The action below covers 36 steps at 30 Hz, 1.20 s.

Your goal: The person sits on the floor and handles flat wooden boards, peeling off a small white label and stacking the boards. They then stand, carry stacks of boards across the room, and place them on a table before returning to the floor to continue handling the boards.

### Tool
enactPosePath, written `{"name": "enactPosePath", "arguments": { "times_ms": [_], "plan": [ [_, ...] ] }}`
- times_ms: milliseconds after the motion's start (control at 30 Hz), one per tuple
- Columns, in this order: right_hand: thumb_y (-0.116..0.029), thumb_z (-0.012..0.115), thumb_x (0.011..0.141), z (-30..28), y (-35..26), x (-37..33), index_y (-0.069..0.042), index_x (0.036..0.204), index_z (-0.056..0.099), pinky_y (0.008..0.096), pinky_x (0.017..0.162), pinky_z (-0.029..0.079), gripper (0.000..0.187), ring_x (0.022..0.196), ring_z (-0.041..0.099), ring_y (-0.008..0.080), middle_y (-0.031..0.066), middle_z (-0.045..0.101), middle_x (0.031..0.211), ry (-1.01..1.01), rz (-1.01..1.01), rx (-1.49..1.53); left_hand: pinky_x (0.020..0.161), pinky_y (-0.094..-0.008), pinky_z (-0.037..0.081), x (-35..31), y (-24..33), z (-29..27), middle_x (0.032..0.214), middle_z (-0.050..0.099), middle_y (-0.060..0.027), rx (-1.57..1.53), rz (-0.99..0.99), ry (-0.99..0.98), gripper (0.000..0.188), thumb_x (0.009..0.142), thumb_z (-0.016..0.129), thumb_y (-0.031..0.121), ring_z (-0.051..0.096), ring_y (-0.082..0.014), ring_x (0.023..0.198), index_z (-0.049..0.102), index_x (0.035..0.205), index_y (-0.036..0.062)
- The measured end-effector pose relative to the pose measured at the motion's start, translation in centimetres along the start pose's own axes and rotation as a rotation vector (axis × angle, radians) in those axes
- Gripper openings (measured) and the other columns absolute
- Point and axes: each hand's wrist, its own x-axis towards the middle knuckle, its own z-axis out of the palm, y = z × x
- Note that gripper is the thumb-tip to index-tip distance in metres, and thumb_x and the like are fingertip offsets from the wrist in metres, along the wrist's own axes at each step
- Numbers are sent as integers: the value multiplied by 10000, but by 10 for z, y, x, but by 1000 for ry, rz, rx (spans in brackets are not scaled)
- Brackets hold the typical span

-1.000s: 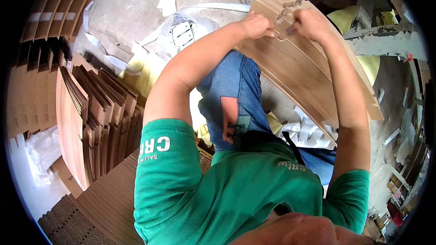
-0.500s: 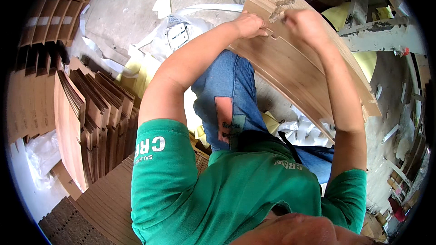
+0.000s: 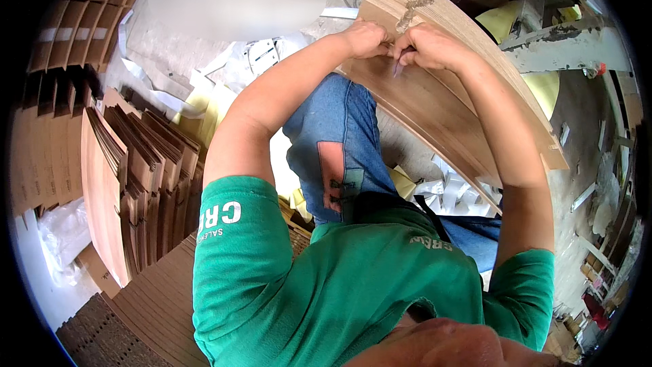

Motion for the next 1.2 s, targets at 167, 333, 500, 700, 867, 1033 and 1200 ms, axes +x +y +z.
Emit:
{"name": "enactPosePath", "arguments": {
  "times_ms": [167, 333, 500, 700, 867, 1033, 1200],
  "plan": [
    [-101, 689, 652, 15, 57, 17, -62, 816, 663, 285, 617, 463, 171, 666, 590, 159, 69, 636, 722, -38, 115, 366, 740, -400, 409, -1, 3, -4, 782, 588, -111, -39, 28, -41, 214, 761, 613, 278, 561, -300, 819, 574, 794, 70],
    [-44, 649, 605, -22, 74, 16, -52, 703, 664, 256, 556, 453, 99, 586, 569, 110, 46, 614, 618, -119, 130, 58, 731, -403, 403, -7, -2, 0, 779, 586, -108, -46, 66, 13, 202, 766, 609, 260, 558, -295, 819, 559, 776, 65],
    [-95, 641, 703, -27, 56, 10, -56, 808, 647, 261, 650, 451, 113, 699, 576, 122, 45, 630, 728, -79, 61, 306, 736, -405, 405, -11, -1, -1, 785, 586, -117, -38, 88, 20, 188, 758, 610, 245, 555, -300, 825, 570, 791, 64],
    [-180, 647, 738, 33, 84, -7, -110, 875, 661, 297, 710, 463, 154, 766, 601, 159, 32, 653, 800, 126, -23, 376, 700, -416, 423, 0, 0, 0, 787, 578, -149, -23, 138, 21, 168, 759, 596, 217, 543, -328, 801, 584, 805, 56],
    [-265, 635, 772, 70, 53, -69, -156, 945, 657, 303, 707, 479, 206, 790, 623, 225, 74, 648, 873, 604, 286, 339, 734, -397, 370, 5, 26, -16, 763, 598, -111, 53, 96, -5, 127, 766, 580, 224, 556, -295, 826, 579, 768, 97],
    [-176, 614, 683, 60, 76, -78, -100, 795, 675, 323, 686, 466, 149, 759, 609, 232, 101, 647, 790, 483, 327, 596, 661, -409, 411, 24, 42, -8, 730, 564, -186, -71, 159, -143, 132, 747, 606, 151, 547, -358, 751, 556, 736, 29],
    [-192, 576, 639, 2, 73, -95, -59, 721, 655, 326, 678, 464, 175, 738, 593, 251, 132, 625, 764, 803, 483, 548, 694, -397, 448, 7, 33, -16, 779, 611, -176, 112, -32, -149, 141, 740, 632, 134, 581, -345, 782, 631, 855, 53]
  ]
}}
